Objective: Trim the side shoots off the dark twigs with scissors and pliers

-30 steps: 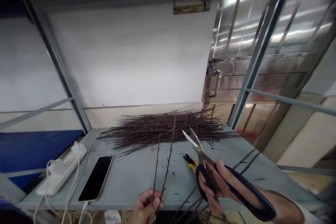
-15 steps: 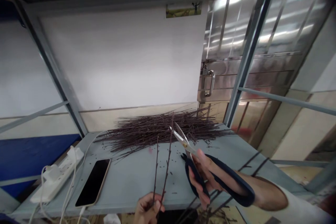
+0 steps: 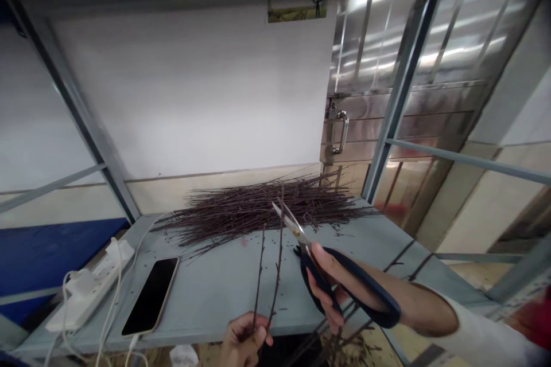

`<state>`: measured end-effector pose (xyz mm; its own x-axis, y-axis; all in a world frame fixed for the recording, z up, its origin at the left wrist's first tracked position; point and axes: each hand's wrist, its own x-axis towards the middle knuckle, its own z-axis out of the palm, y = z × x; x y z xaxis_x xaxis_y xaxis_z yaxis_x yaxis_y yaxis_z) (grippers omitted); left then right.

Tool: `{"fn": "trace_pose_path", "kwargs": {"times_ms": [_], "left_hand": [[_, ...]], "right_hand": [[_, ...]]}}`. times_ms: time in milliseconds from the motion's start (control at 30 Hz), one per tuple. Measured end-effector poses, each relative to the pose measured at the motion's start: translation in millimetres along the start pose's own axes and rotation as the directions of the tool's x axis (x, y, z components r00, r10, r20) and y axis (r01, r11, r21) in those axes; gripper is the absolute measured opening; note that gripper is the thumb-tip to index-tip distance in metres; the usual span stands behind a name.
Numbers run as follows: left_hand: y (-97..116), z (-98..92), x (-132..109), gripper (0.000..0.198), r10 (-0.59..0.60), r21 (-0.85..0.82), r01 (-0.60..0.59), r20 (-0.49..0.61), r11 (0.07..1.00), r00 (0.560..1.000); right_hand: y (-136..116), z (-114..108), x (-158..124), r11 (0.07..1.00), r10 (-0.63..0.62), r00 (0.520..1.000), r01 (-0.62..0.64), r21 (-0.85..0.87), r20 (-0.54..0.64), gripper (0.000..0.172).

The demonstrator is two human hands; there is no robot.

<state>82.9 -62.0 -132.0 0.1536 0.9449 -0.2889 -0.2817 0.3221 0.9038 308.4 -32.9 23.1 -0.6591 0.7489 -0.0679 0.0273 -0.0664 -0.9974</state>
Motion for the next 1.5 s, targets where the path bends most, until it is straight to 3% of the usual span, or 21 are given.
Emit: {"fn": "trace_pose_path", "kwargs": {"times_ms": [67,233,467,667,900,1100,1267,1333,1400,1500], "left_hand": [[1,2.0,-1,0.053,0.000,-0.002,0.000,-0.005,1.000,1.000],[0,0.9,-2,0.053,-0.011,-0.032,0.012,0.007,0.999,1.000],[3,1.8,-3,0.053,0.027,-0.114,-0.033,-0.056,0.993,0.998],[8,8.4,-9,0.053,0.050,-0.127,-0.061,-0.087,0.990,0.995],[9,3.0,-8,0.049,0.036,-0.126,-0.045,-0.073,0.991,0.997],[17,4.5,-9,0.049,0.054,-0.134,-0.074,-0.147,0.988,0.988],[24,9.7,-10,0.053,0.086,-0.134,-0.121,-0.242,0.983,0.966],[24,10.3,-11,0.053,0.104,-0.111,-0.137,-0.262,0.984,0.960],[24,11.3,-13,0.053,0.134,-0.070,-0.160,-0.285,0.985,0.949],[24,16.2,-15,0.052,0.192,0.006,-0.203,-0.354,0.979,0.915]], "right_hand": [[-2,4,1,0.999,-0.026,0.998,0.024,-0.026,-0.050,0.056],[-4,13,-2,0.994,0.100,0.975,-0.091,0.057,-0.200,0.055],[23,16,-8,0.995,0.090,0.955,-0.099,-0.016,-0.284,0.061],[13,22,-17,0.999,0.037,0.950,-0.038,0.000,-0.310,0.058],[-5,28,-1,0.998,-0.026,0.967,0.010,-0.063,-0.255,0.056],[-7,35,-8,0.997,0.063,0.954,-0.072,-0.020,-0.292,0.058],[-7,34,-16,0.976,0.209,0.974,-0.202,0.080,-0.093,0.060],[2,32,-14,0.971,0.231,0.970,-0.225,0.079,-0.073,0.061],[15,28,-12,0.988,0.154,0.974,-0.150,0.040,-0.165,0.061],[30,19,-17,0.996,-0.081,0.947,0.064,-0.063,-0.311,0.052]]}}
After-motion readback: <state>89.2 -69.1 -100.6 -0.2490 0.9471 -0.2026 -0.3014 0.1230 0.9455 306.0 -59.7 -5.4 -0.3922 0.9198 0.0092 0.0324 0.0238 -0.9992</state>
